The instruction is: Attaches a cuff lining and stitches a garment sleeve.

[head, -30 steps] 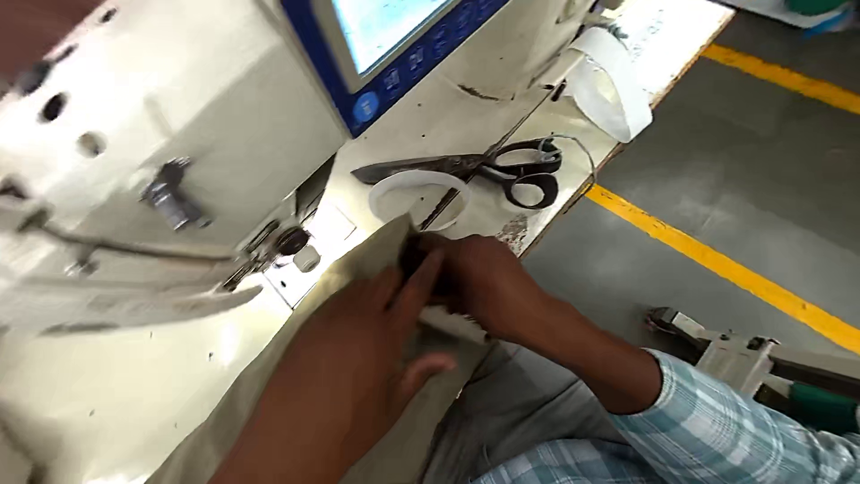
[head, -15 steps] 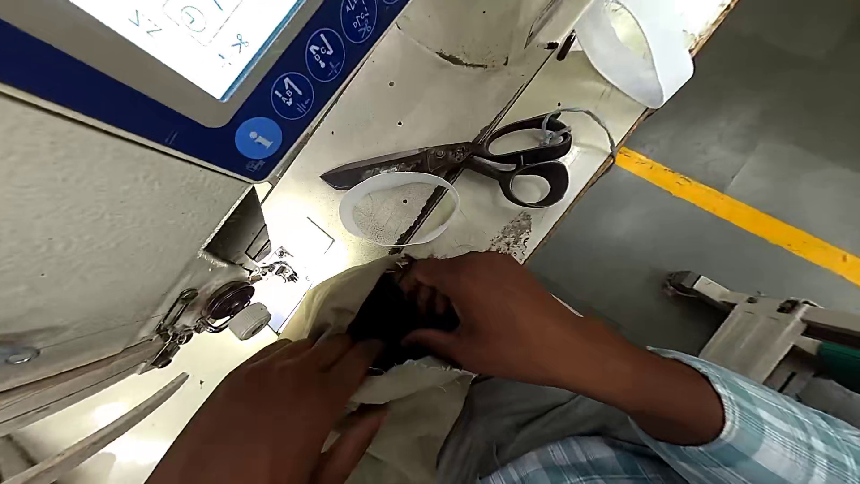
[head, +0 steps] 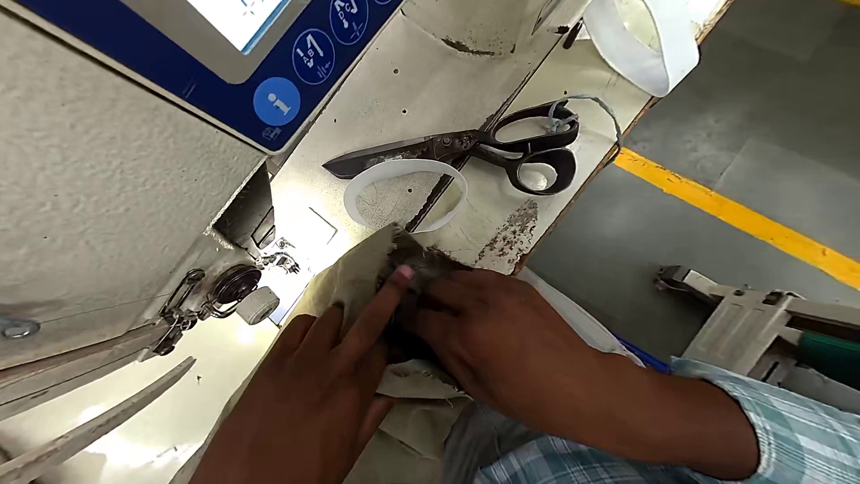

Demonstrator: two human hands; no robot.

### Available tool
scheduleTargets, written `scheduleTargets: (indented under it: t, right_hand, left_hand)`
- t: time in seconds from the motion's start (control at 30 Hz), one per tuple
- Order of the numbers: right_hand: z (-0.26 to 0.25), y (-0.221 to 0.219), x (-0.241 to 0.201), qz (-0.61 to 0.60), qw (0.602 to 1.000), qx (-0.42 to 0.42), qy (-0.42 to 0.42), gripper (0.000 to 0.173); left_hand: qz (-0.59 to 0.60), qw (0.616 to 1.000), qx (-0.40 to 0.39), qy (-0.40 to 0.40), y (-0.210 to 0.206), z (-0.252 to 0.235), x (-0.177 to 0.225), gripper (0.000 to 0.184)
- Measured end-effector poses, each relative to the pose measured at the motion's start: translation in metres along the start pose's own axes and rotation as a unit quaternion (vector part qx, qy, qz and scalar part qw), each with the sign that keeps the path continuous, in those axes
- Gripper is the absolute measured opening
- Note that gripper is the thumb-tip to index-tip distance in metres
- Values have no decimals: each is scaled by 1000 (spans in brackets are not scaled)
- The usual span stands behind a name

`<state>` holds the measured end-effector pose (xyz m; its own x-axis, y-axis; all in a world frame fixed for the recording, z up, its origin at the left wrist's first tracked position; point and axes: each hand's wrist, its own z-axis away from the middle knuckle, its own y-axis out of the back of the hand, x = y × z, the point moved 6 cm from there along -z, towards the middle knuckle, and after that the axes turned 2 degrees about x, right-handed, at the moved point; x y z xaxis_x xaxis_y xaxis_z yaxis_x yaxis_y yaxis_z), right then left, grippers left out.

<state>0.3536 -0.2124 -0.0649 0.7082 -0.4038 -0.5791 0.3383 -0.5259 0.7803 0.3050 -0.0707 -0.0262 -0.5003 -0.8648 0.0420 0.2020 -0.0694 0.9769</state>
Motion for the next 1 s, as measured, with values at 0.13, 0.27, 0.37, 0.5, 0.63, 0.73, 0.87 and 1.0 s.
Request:
scheduleTargets:
  t: [0.13,0.27,0.37,0.5,0.63,0.73,0.87,1.0]
  right_hand:
    - [8,3,-7,48,998,-3,43,20]
    - [11,5,-3,53,998,-2,46,20]
    - [12,5,-2,49,998,0,47,21]
    - [12,5,1,40,998,2,44,22]
    - [10,5,4,35,999,-6,21,18]
    - [4,6,6,28,999,-20,5,22]
    - [-11,19,15,-35,999,17,1,25]
    - [-26,7,19,-8,1000,7,27,14]
  left_hand:
    - [-26,999,12,-15,-4,1,1,40]
    - [-4,1000,28,-12,-6,6,-3,39]
    - [3,999,28,-18,-7,8,-4,39]
    - [11,999,28,-21,-6,8,-4,38]
    - [22,1000,17,-14,-5,8,-4,36]
    - [34,999,16,-6,-2,7,-5,37]
    - [46,999,10,-1,6,5,-5,39]
    - [27,999,22,-11,8,-1,-5,48]
